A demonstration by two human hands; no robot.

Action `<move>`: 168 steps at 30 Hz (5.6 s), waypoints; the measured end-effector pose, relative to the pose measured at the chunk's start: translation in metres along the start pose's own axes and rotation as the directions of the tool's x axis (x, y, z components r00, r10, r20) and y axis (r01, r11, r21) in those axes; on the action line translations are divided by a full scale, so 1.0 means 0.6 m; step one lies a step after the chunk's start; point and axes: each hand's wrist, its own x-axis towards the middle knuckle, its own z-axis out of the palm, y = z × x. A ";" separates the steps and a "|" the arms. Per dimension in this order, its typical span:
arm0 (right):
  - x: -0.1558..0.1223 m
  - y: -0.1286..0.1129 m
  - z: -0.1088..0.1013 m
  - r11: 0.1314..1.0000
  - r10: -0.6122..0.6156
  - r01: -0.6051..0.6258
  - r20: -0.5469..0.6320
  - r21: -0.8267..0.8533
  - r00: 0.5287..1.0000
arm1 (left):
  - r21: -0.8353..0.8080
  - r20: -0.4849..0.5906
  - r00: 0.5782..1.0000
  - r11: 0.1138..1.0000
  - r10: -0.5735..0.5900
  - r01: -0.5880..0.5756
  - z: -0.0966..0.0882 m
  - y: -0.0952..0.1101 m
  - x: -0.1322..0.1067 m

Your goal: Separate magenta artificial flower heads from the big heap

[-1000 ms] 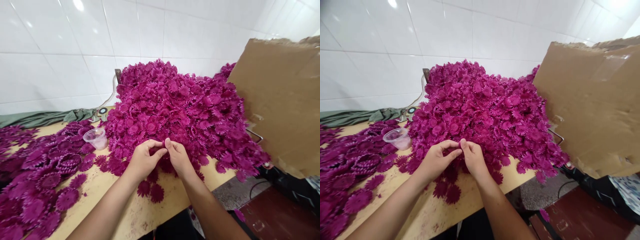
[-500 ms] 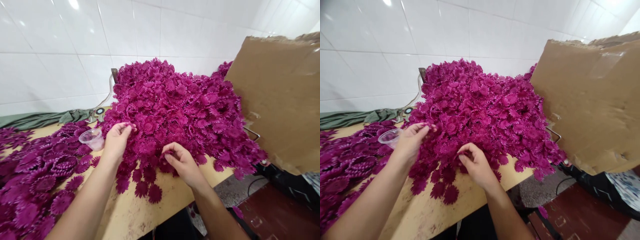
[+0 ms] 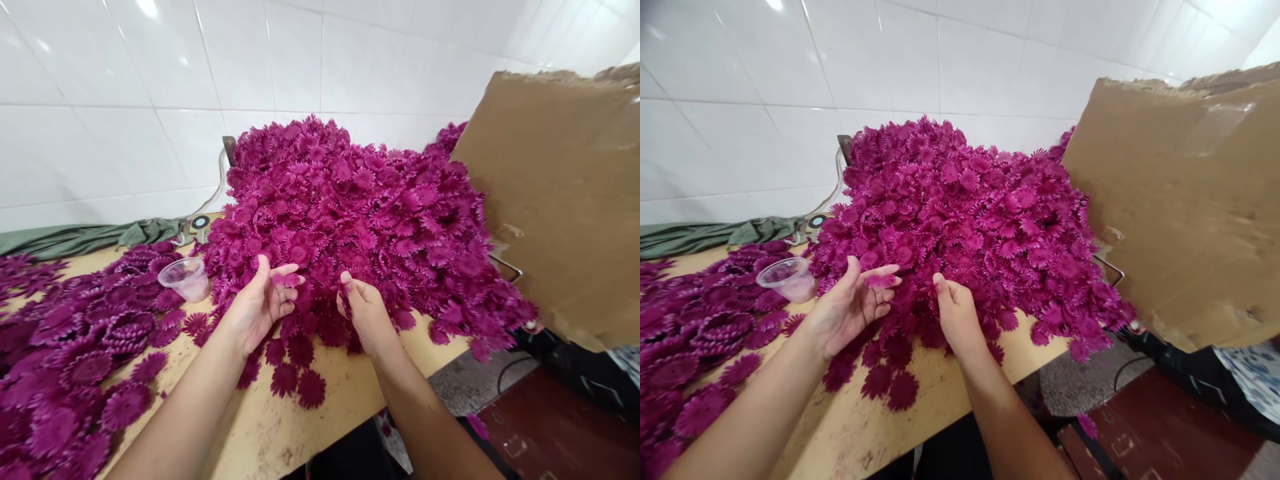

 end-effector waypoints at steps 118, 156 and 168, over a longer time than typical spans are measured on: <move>-0.044 -0.031 -0.005 0.999 -0.016 0.009 0.140 0.051 0.990 | 0.558 0.110 0.829 0.657 0.548 -0.508 0.052 -0.047 0.019; -0.074 -0.020 -0.008 0.999 -0.026 0.021 0.133 0.037 0.991 | 0.478 0.014 0.854 0.747 0.520 -0.462 0.049 -0.033 0.040; -0.045 -0.028 -0.041 0.979 0.106 -0.096 -0.046 0.179 0.993 | 0.771 0.311 0.654 0.219 0.690 -0.598 0.019 -0.028 0.014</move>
